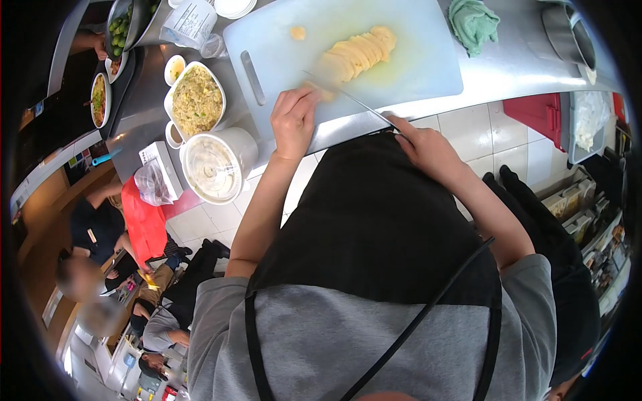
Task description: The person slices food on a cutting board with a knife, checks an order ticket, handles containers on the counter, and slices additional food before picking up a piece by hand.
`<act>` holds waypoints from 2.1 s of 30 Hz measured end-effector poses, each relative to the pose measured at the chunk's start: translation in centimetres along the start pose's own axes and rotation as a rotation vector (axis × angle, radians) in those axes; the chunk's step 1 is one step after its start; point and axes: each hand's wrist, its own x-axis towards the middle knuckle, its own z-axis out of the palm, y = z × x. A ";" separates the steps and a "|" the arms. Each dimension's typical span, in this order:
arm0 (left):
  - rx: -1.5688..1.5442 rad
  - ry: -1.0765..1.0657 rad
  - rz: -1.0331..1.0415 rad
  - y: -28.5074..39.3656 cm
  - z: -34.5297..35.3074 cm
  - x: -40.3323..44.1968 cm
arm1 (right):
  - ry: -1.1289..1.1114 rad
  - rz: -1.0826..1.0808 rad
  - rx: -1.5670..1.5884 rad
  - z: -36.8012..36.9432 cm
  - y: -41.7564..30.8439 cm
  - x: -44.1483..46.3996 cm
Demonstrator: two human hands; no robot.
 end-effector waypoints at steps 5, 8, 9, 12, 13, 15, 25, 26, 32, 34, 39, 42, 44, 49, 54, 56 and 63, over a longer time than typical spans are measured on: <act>-0.003 0.002 0.004 0.0 0.0 0.0 | 0.029 0.038 -0.158 -0.1 -0.6 -2.1; -0.006 -0.003 0.002 0.0 -0.1 0.0 | 0.011 0.050 -0.180 -0.9 -1.3 -3.0; -0.002 -0.006 0.003 -0.1 -0.1 0.0 | 0.011 0.052 -0.181 -1.0 -1.4 -3.2; 0.002 -0.011 -0.002 0.0 0.0 -0.1 | 0.010 0.040 -0.196 -1.2 -1.5 -3.5; 0.001 -0.011 -0.007 -0.1 0.0 -0.1 | 0.005 0.035 -0.192 -1.2 -1.5 -3.6; 0.001 -0.013 -0.005 -0.1 -0.1 -0.1 | 0.000 0.031 -0.187 -1.1 -1.3 -3.7; -0.001 0.016 0.015 0.1 0.1 0.1 | -0.033 0.046 -0.176 0.1 -1.3 -2.3; -0.001 0.016 0.016 0.1 0.1 0.1 | -0.040 0.059 -0.185 0.2 -1.3 -1.8; 0.007 -0.005 -0.002 0.1 0.0 0.0 | -0.010 0.061 -0.211 1.6 -0.8 -0.5; 0.001 0.003 -0.009 0.2 -0.1 0.1 | -0.038 0.083 -0.184 1.0 -1.0 -0.2; 0.014 -0.070 -0.076 0.8 -1.2 2.1 | -0.005 0.006 -0.081 0.8 0.0 -0.1; 0.110 -0.205 -0.106 1.1 -1.4 4.0 | -0.018 0.045 -0.173 0.9 -0.4 -0.1; 0.195 -0.306 -0.103 1.0 -1.2 4.9 | -0.003 0.049 -0.179 0.9 -0.4 -0.2; 0.265 -0.464 -0.013 -0.2 -0.1 6.6 | -0.034 0.052 -0.200 0.4 -0.8 -0.2; 0.314 -0.378 0.044 -1.0 1.2 7.4 | -0.034 0.060 -0.174 0.2 -0.6 -0.5; 0.328 -0.371 0.039 -1.1 1.2 7.4 | -0.020 0.049 -0.156 0.2 -0.6 -0.7; 0.250 -0.384 -0.178 0.9 0.3 7.0 | -0.023 0.043 -0.160 0.3 -0.5 -0.7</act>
